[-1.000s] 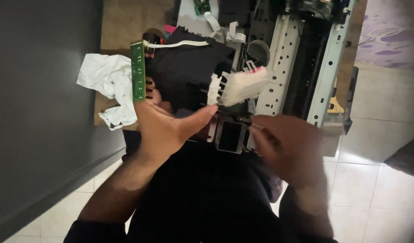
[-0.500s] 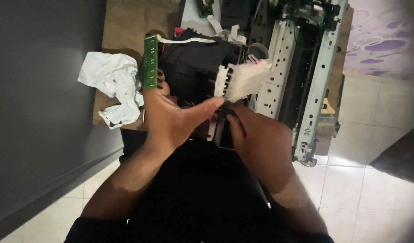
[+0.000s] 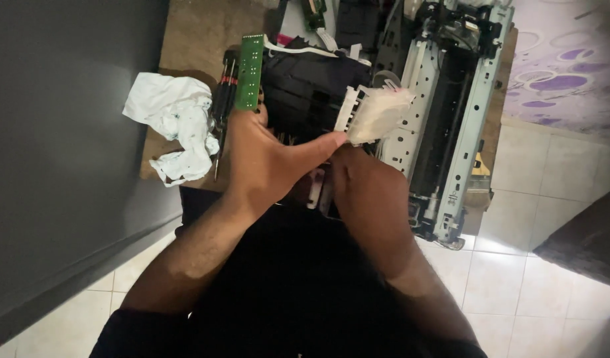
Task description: Cleaning and disassembling internal components of a printer using a brush and screwdriver.
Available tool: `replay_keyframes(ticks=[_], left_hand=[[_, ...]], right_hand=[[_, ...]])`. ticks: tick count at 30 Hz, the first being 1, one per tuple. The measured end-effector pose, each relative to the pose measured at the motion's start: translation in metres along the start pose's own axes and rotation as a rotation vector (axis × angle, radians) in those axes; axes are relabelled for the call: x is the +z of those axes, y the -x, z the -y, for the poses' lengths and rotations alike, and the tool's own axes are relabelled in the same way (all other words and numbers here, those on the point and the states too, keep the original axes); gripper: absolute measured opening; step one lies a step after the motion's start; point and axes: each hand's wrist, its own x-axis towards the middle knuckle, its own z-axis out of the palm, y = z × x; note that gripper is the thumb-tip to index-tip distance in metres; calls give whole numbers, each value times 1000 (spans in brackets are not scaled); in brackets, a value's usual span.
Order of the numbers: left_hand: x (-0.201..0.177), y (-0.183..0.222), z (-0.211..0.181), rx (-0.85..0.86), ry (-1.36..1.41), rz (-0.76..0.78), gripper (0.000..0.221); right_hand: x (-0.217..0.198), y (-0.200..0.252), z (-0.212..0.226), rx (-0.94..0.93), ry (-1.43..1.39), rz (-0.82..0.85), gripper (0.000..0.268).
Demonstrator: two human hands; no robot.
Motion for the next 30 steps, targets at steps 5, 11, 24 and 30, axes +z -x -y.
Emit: replay_keyframes(ticks=[5,11,24,30], left_hand=[[-1,0,-3,7,107,42,42],[-4,-2,-7,159,259,106,35],[-4,0,0,134,149,92,26],[-2,-1,-6,243,303,100,36]], right_hand=[[5,-3,3,162,-2,85,31],[9,-5,4,124,57,83,37],[11,-7,3,78,103,62,30],[13,-10,2,164,101,166,39]])
